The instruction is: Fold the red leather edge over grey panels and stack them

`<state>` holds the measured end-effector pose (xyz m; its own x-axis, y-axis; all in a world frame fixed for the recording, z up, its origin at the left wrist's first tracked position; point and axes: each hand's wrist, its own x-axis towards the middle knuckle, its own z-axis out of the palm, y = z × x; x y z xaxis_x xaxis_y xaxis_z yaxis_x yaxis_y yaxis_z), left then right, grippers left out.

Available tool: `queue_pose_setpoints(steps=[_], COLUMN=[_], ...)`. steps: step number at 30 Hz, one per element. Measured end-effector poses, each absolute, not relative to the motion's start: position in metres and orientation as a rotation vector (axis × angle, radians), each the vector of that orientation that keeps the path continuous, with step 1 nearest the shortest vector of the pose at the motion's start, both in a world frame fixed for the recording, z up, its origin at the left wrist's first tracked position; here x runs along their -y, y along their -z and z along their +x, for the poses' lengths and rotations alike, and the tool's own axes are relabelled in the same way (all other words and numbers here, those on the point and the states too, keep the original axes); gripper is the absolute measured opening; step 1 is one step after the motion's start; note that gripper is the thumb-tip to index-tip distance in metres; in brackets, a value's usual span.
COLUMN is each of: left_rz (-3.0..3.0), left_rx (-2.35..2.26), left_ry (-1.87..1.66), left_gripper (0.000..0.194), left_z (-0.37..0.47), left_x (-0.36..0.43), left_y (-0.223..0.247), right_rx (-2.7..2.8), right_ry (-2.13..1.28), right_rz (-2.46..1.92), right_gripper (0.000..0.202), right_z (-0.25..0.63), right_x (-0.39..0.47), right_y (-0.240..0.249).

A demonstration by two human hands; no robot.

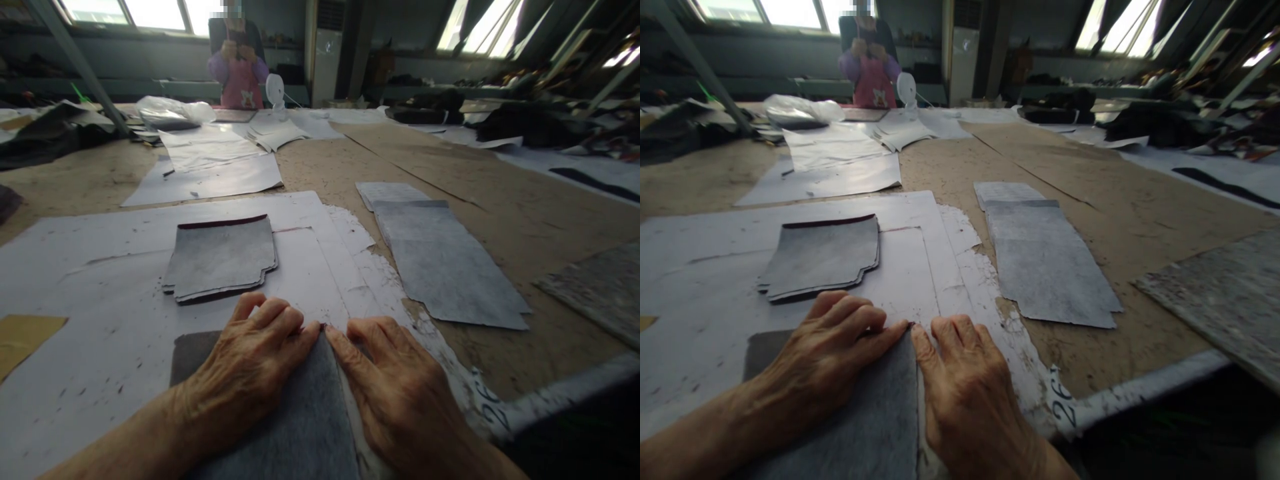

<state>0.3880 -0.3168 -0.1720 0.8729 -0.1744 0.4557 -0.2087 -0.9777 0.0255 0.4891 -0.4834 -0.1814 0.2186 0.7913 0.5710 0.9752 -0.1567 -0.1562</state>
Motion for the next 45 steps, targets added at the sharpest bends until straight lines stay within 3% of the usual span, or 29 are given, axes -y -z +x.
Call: queue_pose_setpoints(steps=[7,30,45], left_rz=[3.021,2.991,2.953], left_rx=[0.337,0.344,0.351], left_ry=[-0.702,-0.825,-0.853], left_gripper=[0.032,0.028,0.027], left_z=[0.387,0.388,0.385], left_x=[0.318,0.319,0.316], left_y=[0.171,0.173,0.168], right_rx=[1.518,1.518,1.782], right_ry=[0.474,0.36,0.686], right_rz=[-1.893,-1.99,-2.095], right_gripper=[0.021,0.021,0.034], right_z=[0.497,0.496,0.482], right_x=[0.484,0.478,0.474], right_y=[0.178,0.178,0.181])
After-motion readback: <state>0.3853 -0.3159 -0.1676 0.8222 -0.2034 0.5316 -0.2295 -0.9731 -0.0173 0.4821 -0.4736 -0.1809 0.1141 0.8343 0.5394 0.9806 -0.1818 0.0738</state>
